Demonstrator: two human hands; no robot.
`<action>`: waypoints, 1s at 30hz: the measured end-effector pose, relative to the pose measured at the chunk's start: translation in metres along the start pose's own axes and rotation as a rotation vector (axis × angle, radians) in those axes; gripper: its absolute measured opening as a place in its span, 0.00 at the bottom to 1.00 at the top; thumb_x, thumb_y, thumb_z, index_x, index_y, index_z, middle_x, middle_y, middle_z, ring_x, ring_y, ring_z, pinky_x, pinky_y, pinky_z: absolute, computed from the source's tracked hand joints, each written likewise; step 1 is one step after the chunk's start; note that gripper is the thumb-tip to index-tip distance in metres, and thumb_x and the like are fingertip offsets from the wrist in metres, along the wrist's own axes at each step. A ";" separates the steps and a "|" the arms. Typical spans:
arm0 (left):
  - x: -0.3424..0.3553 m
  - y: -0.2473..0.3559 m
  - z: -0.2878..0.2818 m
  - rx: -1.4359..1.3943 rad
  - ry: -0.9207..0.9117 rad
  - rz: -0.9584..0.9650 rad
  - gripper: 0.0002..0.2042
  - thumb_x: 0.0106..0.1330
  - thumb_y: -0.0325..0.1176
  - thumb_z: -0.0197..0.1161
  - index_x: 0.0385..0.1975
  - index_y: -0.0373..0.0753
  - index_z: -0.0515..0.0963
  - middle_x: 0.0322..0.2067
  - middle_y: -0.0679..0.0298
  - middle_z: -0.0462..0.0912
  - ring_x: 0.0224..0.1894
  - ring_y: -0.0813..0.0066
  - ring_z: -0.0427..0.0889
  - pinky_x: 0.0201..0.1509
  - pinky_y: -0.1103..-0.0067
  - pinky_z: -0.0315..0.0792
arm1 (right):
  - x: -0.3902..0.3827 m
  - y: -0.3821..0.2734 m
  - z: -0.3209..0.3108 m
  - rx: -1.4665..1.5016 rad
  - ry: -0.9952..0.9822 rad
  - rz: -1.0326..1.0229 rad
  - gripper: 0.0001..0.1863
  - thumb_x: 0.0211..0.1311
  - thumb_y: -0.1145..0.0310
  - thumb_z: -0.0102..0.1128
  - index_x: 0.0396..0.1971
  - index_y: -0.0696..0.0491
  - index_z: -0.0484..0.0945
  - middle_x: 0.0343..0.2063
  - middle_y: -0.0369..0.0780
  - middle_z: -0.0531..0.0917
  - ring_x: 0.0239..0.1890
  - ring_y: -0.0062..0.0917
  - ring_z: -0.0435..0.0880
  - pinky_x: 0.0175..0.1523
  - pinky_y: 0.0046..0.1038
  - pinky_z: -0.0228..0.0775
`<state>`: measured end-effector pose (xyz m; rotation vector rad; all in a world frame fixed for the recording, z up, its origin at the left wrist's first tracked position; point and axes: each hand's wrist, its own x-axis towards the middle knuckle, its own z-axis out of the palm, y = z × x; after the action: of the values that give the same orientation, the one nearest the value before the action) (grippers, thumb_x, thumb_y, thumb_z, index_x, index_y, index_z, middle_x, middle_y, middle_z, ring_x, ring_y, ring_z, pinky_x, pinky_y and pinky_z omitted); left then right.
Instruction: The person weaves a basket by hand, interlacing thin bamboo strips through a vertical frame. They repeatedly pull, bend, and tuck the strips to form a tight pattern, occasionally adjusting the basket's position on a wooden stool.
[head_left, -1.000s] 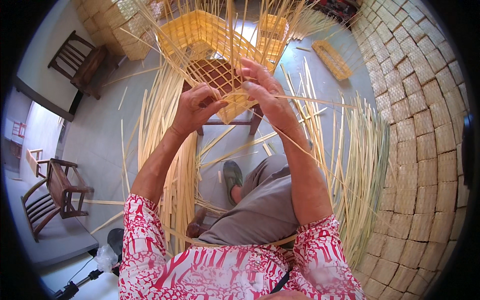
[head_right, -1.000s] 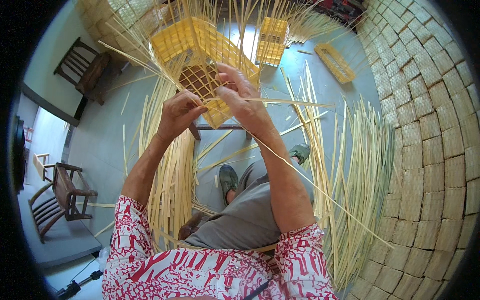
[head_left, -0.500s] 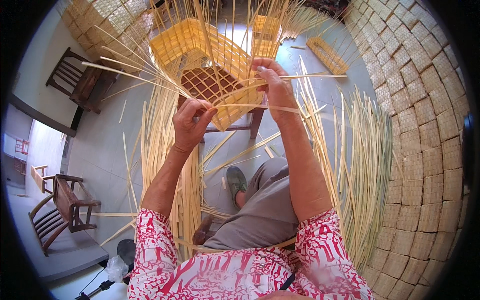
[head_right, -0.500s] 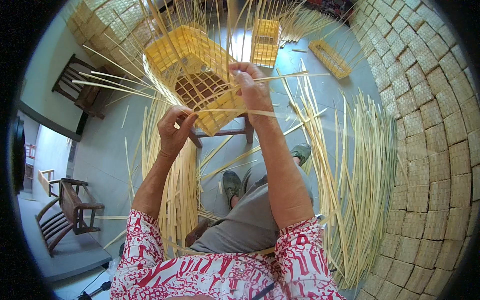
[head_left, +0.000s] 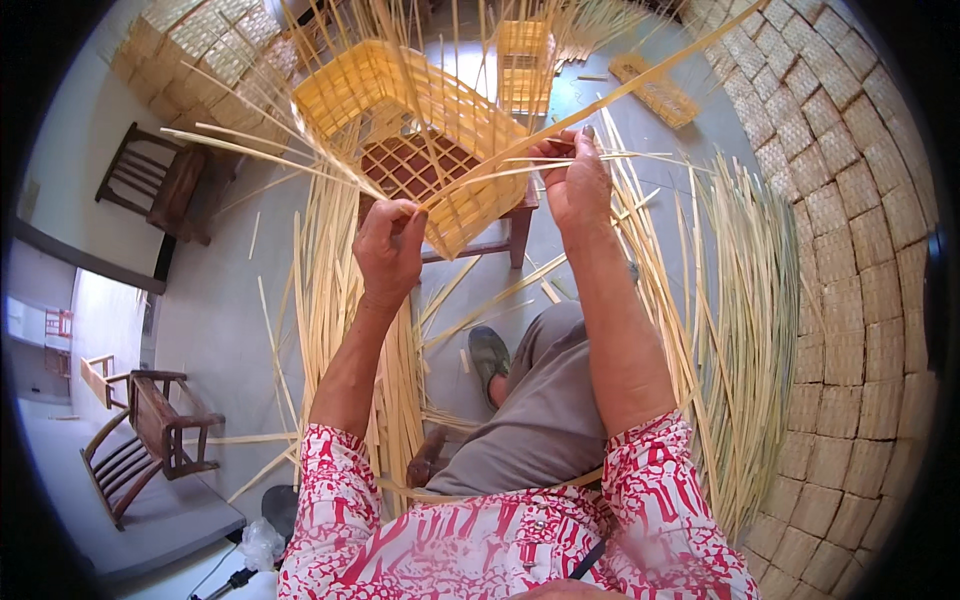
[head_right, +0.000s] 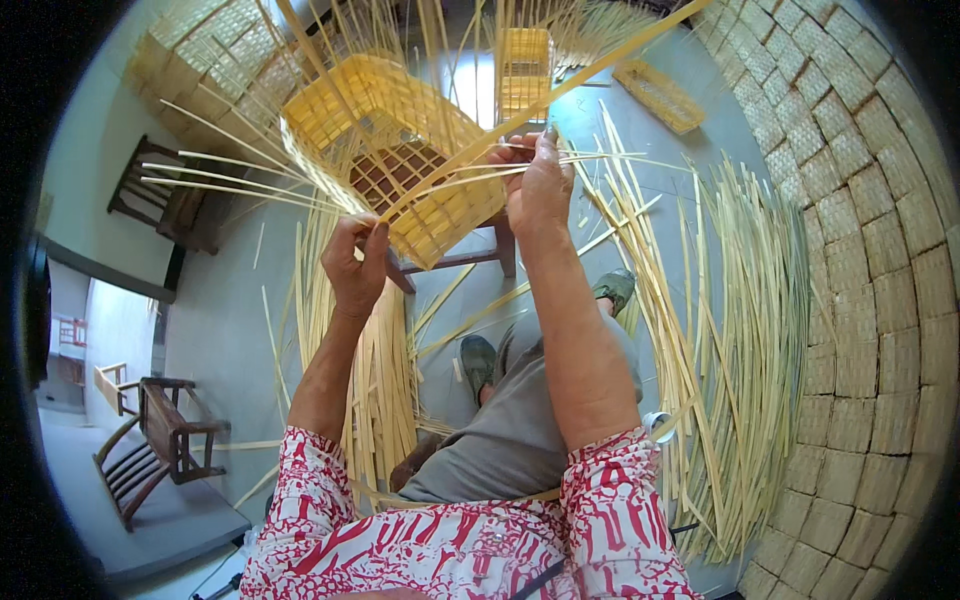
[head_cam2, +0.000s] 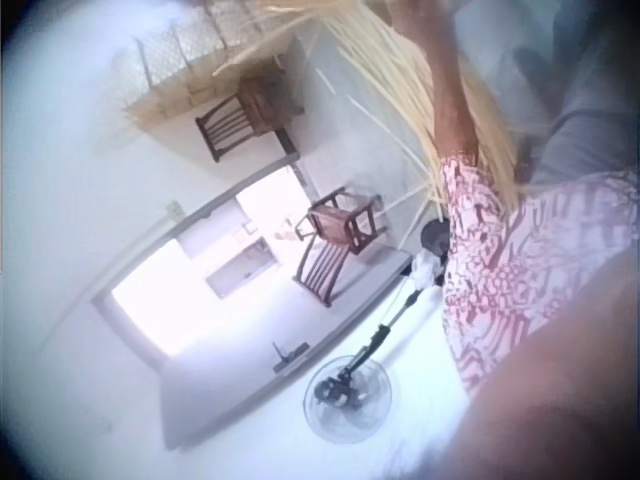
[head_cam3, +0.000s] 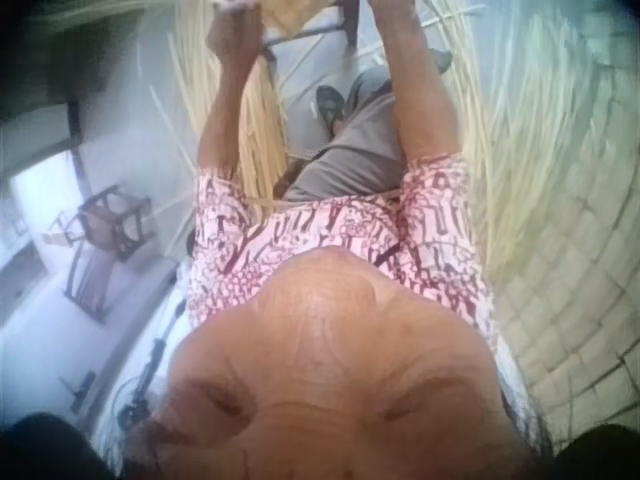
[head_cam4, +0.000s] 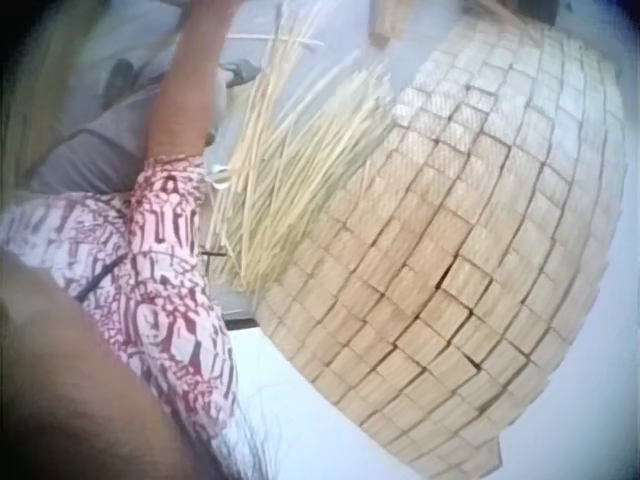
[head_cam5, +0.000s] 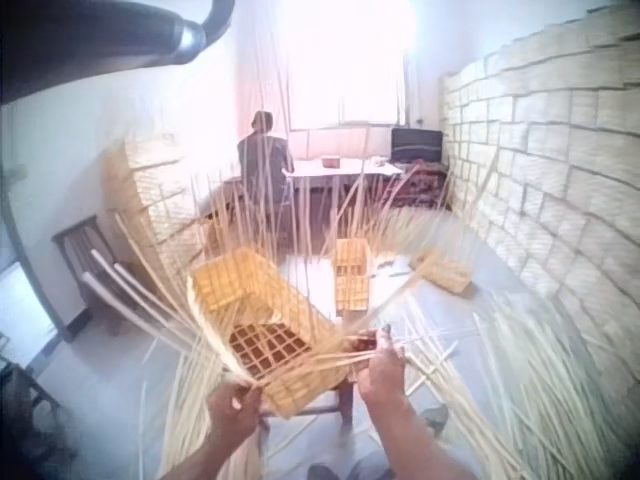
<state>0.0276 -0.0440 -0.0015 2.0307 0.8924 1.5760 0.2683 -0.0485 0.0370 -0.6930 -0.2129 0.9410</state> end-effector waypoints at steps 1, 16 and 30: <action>0.001 0.002 0.003 -0.008 -0.003 -0.010 0.05 0.67 0.25 0.68 0.35 0.35 0.78 0.28 0.63 0.80 0.27 0.79 0.79 0.31 0.82 0.73 | 0.001 -0.001 -0.003 0.021 0.032 -0.009 0.17 0.81 0.59 0.41 0.37 0.57 0.70 0.30 0.42 0.76 0.29 0.29 0.80 0.39 0.36 0.83; 0.043 0.002 -0.029 0.030 -0.465 -0.212 0.06 0.64 0.28 0.72 0.30 0.32 0.82 0.22 0.68 0.83 0.25 0.86 0.79 0.30 0.84 0.74 | -0.034 -0.024 -0.005 -0.600 -0.417 -0.433 0.34 0.64 0.36 0.62 0.43 0.58 0.79 0.39 0.39 0.79 0.40 0.20 0.77 0.44 0.23 0.71; 0.080 -0.026 -0.134 0.111 -0.892 -0.309 0.05 0.61 0.29 0.75 0.29 0.38 0.85 0.20 0.76 0.76 0.24 0.91 0.69 0.26 0.86 0.64 | -0.011 -0.017 -0.009 -1.617 -0.791 -1.118 0.06 0.63 0.67 0.59 0.34 0.44 0.85 0.31 0.36 0.86 0.45 0.32 0.83 0.62 0.36 0.64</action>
<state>-0.0949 0.0229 0.0730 2.1967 0.8587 0.3650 0.2773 -0.0679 0.0421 -1.3423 -1.9702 -0.3219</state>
